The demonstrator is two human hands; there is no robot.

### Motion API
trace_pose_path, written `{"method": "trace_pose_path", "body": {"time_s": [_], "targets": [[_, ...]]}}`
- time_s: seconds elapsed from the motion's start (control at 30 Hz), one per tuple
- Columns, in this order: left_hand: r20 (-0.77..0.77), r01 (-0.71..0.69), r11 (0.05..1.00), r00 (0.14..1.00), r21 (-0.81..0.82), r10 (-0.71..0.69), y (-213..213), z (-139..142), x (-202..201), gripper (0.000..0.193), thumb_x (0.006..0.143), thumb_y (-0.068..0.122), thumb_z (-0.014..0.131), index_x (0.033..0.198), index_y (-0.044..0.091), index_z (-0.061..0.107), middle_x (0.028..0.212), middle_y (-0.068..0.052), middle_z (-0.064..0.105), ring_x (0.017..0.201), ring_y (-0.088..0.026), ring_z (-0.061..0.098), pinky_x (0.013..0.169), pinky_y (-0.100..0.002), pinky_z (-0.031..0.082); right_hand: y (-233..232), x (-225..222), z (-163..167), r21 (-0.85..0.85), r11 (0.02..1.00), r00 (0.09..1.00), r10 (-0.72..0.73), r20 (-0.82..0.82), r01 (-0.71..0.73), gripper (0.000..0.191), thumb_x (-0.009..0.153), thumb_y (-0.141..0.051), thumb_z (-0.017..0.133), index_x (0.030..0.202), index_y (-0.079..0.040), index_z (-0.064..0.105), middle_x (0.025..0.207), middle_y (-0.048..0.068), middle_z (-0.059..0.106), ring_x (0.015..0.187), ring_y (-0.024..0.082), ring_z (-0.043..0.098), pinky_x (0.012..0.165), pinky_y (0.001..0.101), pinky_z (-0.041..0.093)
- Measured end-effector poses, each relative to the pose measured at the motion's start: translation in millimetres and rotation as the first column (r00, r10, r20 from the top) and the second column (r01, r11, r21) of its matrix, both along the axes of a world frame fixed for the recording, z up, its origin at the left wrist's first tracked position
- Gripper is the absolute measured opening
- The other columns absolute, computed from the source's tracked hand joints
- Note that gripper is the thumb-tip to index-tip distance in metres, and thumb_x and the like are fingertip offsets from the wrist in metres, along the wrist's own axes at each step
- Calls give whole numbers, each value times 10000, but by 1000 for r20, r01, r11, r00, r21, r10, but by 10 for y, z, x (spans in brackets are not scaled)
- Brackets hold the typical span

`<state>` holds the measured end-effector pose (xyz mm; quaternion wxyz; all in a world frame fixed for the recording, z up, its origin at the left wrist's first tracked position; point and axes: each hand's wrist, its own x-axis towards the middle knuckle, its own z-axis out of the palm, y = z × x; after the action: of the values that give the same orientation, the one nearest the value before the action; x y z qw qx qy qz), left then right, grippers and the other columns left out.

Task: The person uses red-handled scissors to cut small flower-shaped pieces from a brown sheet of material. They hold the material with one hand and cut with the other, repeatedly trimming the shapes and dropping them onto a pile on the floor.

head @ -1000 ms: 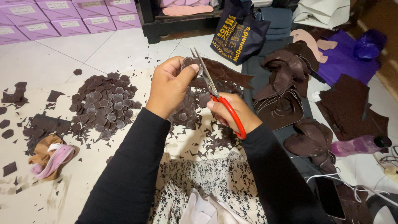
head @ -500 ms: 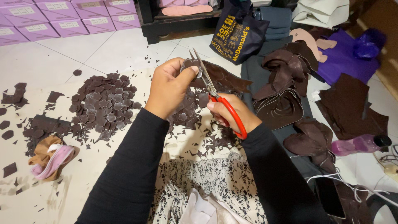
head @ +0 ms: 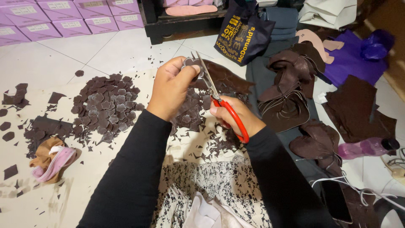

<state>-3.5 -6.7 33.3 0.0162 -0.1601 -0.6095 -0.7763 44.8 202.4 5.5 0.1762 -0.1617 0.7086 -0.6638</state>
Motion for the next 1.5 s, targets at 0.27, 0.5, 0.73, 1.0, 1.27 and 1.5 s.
{"method": "trace_pose_path", "body": {"time_s": [0.27,0.5,0.73,1.0,1.27,1.5], "targets": [[7,2,1000,1000,-18,-2,-157,-578,-612,109,975,116,647,898,50,685,819,57,655,736,-19,549,691,-205,472,-199,-659,-622,-12,1000,999,-22,46,23,194,973,-209,585,846,-69,541,654,-16,477,521,75,423,466,241,349],[23,16,998,1000,56,-17,-232,-1007,-1030,95,982,110,652,930,40,688,854,42,669,762,-32,572,714,-215,488,-298,-1044,-1073,-71,997,998,-33,58,37,200,990,-202,578,850,-63,545,668,-18,473,535,74,421,479,240,359],[60,56,994,996,91,-61,-209,-1126,-1169,153,1000,173,612,1001,45,697,883,46,692,791,-29,597,740,-215,511,-345,-1197,-1180,-227,971,976,119,182,-76,254,1020,-303,524,874,-96,521,739,-10,508,681,91,514,603,252,427],[-14,48,999,999,-5,-48,-144,-728,-746,146,1030,143,627,992,21,697,881,38,672,777,-24,551,700,-212,464,-267,-735,-732,-130,991,995,29,91,-17,235,994,-285,552,860,-98,505,707,-6,480,622,97,470,572,254,391],[-3,40,995,999,96,-40,-29,-464,-425,151,1035,152,622,993,21,684,900,29,679,791,-29,579,736,-210,497,-245,-430,-441,-140,987,994,-66,87,78,175,971,-205,549,870,-66,517,670,15,486,569,98,437,522,257,362],[1,-50,993,999,104,50,-31,-983,-860,170,1032,164,632,979,15,693,885,36,660,789,-29,554,732,-213,483,-431,-837,-873,-157,974,986,-150,78,161,143,964,-184,537,899,-57,550,671,5,488,548,93,433,499,256,364]]}}
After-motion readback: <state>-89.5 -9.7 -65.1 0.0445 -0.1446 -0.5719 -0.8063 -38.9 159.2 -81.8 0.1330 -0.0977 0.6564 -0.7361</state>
